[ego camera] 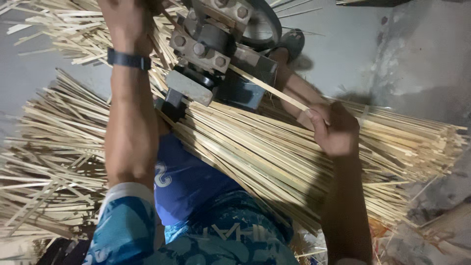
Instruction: The person sits on the floor and feeds thin bamboo sticks one by one through a grinding machine. They hold the sticks with both hands, guide them through the machine, and place the processed sticks into a growing pile on the floor.
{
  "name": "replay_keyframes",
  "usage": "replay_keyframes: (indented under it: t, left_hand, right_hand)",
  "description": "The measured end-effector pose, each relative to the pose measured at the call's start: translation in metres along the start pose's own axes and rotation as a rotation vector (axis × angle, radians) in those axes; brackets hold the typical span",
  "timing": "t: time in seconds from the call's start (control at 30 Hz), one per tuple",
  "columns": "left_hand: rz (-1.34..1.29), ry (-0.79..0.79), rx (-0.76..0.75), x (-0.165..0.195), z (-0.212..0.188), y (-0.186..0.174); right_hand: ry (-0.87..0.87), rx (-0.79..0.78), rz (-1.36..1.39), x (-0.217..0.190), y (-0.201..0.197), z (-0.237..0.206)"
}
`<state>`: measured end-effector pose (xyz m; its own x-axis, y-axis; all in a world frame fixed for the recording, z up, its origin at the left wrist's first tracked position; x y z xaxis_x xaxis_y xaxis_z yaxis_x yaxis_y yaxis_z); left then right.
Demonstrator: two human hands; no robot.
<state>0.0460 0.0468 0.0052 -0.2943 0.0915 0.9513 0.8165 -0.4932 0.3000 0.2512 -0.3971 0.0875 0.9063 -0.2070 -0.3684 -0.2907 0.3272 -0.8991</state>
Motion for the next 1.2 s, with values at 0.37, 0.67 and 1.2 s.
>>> replay_keyframes:
  t: [0.37,0.67,1.2]
  left_hand:
    - [-0.241,-0.342,0.276,0.040,0.002,-0.112]
    - [-0.028,-0.512,0.285,0.035,-0.046,-0.004]
    - [-0.402,-0.248,0.244,0.017,-0.043,-0.054]
  right_hand:
    - [0.040,-0.090,0.069,-0.017,0.009,0.028]
    - [-0.094,-0.072,0.013,-0.039,0.026,0.046]
    - [0.070,0.158,0.157,0.037,0.001,-0.040]
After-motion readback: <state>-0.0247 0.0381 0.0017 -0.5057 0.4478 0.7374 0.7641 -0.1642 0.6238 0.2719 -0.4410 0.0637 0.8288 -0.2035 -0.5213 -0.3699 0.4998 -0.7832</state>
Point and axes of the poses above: each hand's wrist, its own z-axis towards the middle knuckle, its own y-axis out of the palm, x = y × z, the point moved 2 cm from there along z, towards the middle knuckle, and after that the axes turned 13 degrees about -y, right-handed, at the moved point
